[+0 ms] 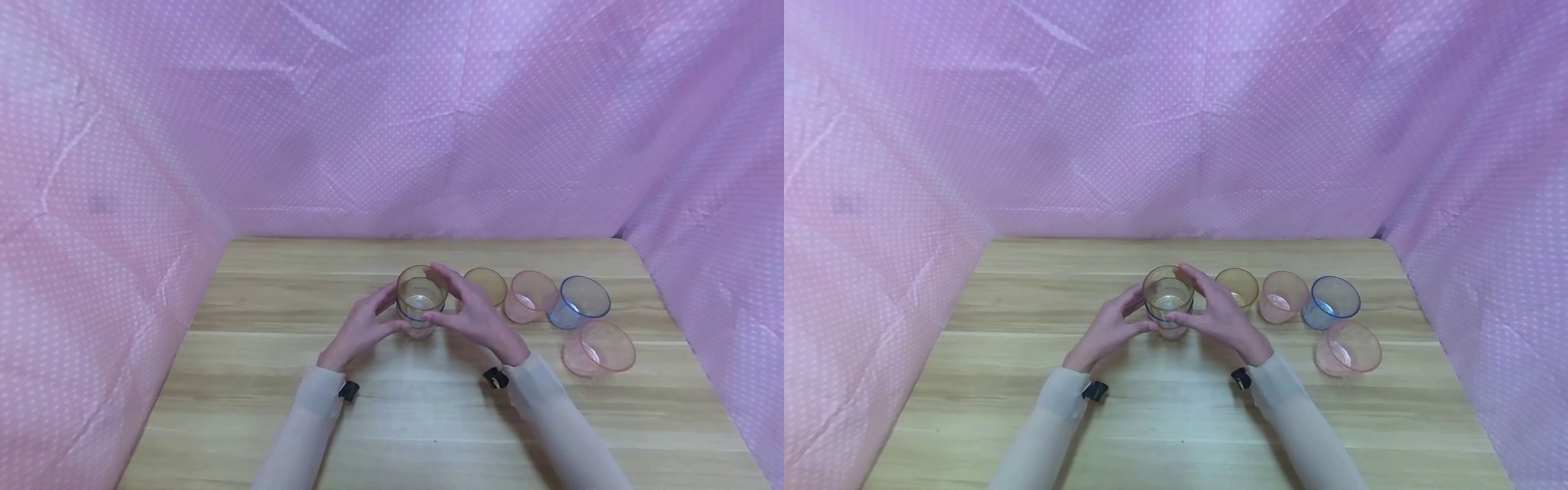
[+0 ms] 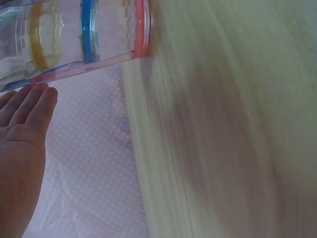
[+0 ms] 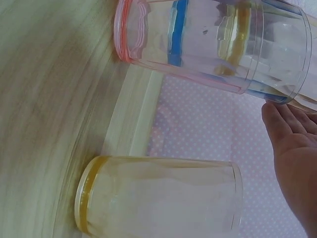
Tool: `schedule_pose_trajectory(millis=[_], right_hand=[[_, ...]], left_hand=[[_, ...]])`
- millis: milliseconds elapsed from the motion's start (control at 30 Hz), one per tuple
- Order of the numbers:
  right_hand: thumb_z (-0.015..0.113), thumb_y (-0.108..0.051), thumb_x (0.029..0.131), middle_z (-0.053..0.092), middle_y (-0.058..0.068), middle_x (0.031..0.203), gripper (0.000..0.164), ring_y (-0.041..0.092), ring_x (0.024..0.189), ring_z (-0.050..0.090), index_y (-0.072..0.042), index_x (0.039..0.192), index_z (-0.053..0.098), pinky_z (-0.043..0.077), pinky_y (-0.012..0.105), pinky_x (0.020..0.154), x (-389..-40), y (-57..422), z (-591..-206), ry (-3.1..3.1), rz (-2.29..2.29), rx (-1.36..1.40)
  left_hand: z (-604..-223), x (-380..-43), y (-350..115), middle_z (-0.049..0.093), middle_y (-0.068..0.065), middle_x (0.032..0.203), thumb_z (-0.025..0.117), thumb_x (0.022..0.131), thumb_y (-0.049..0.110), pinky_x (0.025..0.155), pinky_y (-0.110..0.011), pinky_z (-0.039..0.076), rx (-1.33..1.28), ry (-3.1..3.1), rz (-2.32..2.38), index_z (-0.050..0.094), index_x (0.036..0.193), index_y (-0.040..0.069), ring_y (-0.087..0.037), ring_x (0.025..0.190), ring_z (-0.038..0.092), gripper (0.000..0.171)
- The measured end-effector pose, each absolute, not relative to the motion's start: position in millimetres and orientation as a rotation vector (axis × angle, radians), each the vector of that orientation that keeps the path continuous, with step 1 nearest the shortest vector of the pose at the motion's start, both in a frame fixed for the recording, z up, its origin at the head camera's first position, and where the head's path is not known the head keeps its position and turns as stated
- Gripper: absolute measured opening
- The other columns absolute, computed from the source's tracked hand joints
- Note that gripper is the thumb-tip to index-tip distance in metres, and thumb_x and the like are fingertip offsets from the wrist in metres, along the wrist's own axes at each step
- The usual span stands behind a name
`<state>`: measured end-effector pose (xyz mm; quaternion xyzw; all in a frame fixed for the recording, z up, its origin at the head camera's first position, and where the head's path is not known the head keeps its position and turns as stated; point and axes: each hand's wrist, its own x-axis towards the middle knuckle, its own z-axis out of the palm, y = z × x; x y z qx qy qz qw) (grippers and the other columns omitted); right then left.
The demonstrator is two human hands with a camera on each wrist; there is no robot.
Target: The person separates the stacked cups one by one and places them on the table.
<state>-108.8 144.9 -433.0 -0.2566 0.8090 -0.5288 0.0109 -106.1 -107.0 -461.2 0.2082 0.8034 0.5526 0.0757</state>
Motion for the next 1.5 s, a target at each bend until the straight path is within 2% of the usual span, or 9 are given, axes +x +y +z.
schedule_pose_trajectory(millis=[400,733,1067,1267,1500], right_hand=[[0.091,-0.023,0.081,0.050,0.013,0.155,0.097,0.028,0.143,0.048,-0.004,0.158,0.036,0.039,0.045,0.121,-109.3,142.9,-430.6,2.508,-1.641,-0.783],[0.092,-0.018,0.079,0.052,0.011,0.155,0.095,0.026,0.143,0.048,-0.005,0.156,0.038,0.039,0.038,0.121,-108.4,139.6,-432.0,2.477,-1.713,-0.785],[0.091,-0.013,0.080,0.052,0.009,0.154,0.091,0.023,0.143,0.048,-0.003,0.155,0.039,0.038,0.033,0.121,-107.8,138.0,-432.7,2.450,-1.763,-0.724],[0.092,-0.016,0.079,0.051,0.008,0.155,0.094,0.022,0.144,0.047,-0.005,0.156,0.039,0.036,0.035,0.122,-106.0,137.5,-434.7,2.471,-1.763,-0.751],[0.092,-0.015,0.079,0.052,0.008,0.155,0.093,0.025,0.143,0.048,-0.007,0.155,0.040,0.036,0.043,0.123,-105.9,139.0,-434.7,2.511,-1.760,-0.764]], left_hand=[[-465.9,-108.1,-104.6,0.058,-0.014,0.148,0.084,0.087,0.014,0.117,-0.039,0.044,0.651,2.416,1.693,0.050,0.151,0.005,-0.029,0.135,0.057,0.073],[-467.2,-110.0,-103.3,0.060,-0.016,0.145,0.085,0.086,0.012,0.114,-0.033,0.047,0.663,2.419,1.704,0.052,0.149,0.004,-0.029,0.132,0.059,0.071],[-467.1,-109.0,-104.3,0.058,-0.016,0.147,0.084,0.087,0.013,0.115,-0.033,0.045,0.656,2.404,1.701,0.051,0.150,0.004,-0.029,0.134,0.058,0.072],[-468.3,-108.4,-104.0,0.059,-0.016,0.146,0.084,0.087,0.015,0.115,-0.034,0.046,0.663,2.406,1.710,0.052,0.149,0.004,-0.030,0.133,0.059,0.071],[-469.5,-109.1,-102.6,0.058,-0.016,0.147,0.084,0.088,0.015,0.114,-0.033,0.046,0.677,2.404,1.716,0.051,0.150,0.004,-0.029,0.133,0.058,0.071]])
